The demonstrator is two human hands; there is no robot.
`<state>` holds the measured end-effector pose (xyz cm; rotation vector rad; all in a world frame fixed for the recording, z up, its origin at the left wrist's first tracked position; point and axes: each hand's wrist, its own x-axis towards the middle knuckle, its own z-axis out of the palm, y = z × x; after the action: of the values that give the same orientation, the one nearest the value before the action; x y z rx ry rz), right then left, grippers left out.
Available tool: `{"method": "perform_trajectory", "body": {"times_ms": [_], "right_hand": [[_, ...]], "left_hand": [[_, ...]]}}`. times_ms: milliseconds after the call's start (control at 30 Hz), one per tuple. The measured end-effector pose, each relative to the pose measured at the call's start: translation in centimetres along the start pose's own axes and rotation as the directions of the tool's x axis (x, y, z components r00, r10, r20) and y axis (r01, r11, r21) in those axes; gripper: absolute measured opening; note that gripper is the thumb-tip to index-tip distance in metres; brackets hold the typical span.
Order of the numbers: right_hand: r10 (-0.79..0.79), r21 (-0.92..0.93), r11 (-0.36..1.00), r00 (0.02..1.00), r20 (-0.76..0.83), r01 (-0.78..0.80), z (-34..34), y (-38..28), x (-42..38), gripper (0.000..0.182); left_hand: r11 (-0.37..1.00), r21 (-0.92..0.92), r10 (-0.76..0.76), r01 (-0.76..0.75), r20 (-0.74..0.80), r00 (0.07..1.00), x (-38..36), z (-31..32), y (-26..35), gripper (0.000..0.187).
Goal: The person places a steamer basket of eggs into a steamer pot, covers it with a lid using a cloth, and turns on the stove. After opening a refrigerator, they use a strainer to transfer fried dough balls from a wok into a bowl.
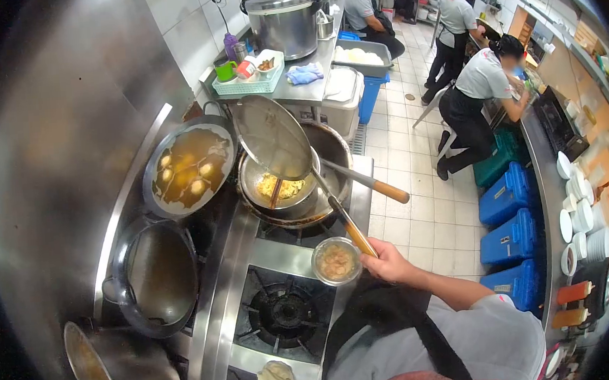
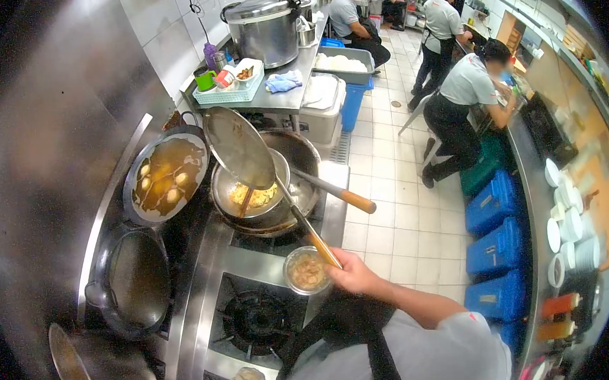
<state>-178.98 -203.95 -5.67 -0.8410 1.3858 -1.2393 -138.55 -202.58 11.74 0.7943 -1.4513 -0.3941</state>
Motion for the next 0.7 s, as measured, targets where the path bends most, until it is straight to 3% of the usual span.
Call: {"method": "perform_trajectory", "body": {"times_ms": [33,67,100,133,167,200,233,267,333,433,533,567,600,700], "right_hand": [[0.015,-0.001,1.0,1.0,-0.003,-0.015,0.0,-0.3,-0.2,0.043],[0.029,-0.004,1.0,1.0,-0.004,-0.029,0.0,-0.8,-0.4,0.042],[0.043,-0.007,0.999,0.999,-0.003,-0.043,0.0,-1.0,-0.4,0.042],[0.043,0.0,0.999,0.999,-0.002,-0.043,-0.2,-0.8,-0.3,0.042],[0.042,0.007,0.999,0.999,-0.002,-0.042,-0.5,-0.2,-0.2,0.042],[0.041,0.016,0.999,0.999,-0.003,-0.041,-0.6,0.2,-0.2,0.042],[0.047,0.021,0.999,0.999,-0.008,-0.047,-0.5,0.2,-0.2,0.042],[0.053,0.026,0.998,0.998,-0.014,-0.053,-0.5,0.2,-0.3,0.042],[0.063,0.038,0.997,0.998,-0.017,-0.062,-0.5,-0.1,-0.4,0.042],[0.077,0.041,0.996,0.997,-0.005,-0.077,-0.6,-0.5,-0.5,0.042],[0.062,0.036,0.997,0.998,-0.008,-0.062,-0.9,0.3,-0.3,0.043],[0.049,0.052,0.997,0.999,-0.007,-0.048,-1.0,0.8,-0.2,0.043],[0.036,0.067,0.997,0.999,-0.005,-0.035,-1.0,1.0,-0.2,0.043],[0.033,0.051,0.998,0.999,0.009,-0.034,-1.0,0.7,-0.3,0.043]], "left_hand": [[0.992,0.1,-0.086,0.079,0.061,0.994,-1.9,1.6,-1.6,0.021],[0.93,-0.269,-0.163,0.253,0.314,0.935,-2.4,4.0,-4.2,0.041],[0.703,-0.481,-0.229,0.524,0.544,0.807,-2.9,6.4,-6.8,0.076],[0.607,-0.43,-0.38,0.668,0.581,0.719,-3.6,9.8,-4.7,0.064],[0.476,-0.054,-0.609,0.878,0.699,0.374,-7.8,9.6,-9.3,0.048],[0.511,0.053,-0.508,0.858,0.824,0.252,-8.5,11.3,-9.5,0.058],[0.607,0.144,-0.407,0.782,0.901,0.15,-10.9,12.6,-10.6,0.051],[0.574,0.11,-0.272,0.811,0.96,0.062,-14.1,13.5,-12.2,0.052],[0.707,0.066,-0.216,0.705,0.968,0.126,-11.3,14.0,-10.1,0.053],[0.593,-0.027,-0.188,0.804,0.967,0.171,-9.5,13.1,-10.9,0.051],[0.865,0.032,-0.193,0.501,0.943,0.273,-11.8,14.9,-11.5,0.05],[0.706,0.004,-0.153,0.708,0.977,0.147,-7.0,15.1,-6.5,0.051],[0.802,0.025,-0.128,0.596,0.983,0.131,-9.0,15.8,-7.6,0.053],[0.787,0.031,-0.136,0.617,0.983,0.124,-9.2,15.3,-8.2,0.055]]}}
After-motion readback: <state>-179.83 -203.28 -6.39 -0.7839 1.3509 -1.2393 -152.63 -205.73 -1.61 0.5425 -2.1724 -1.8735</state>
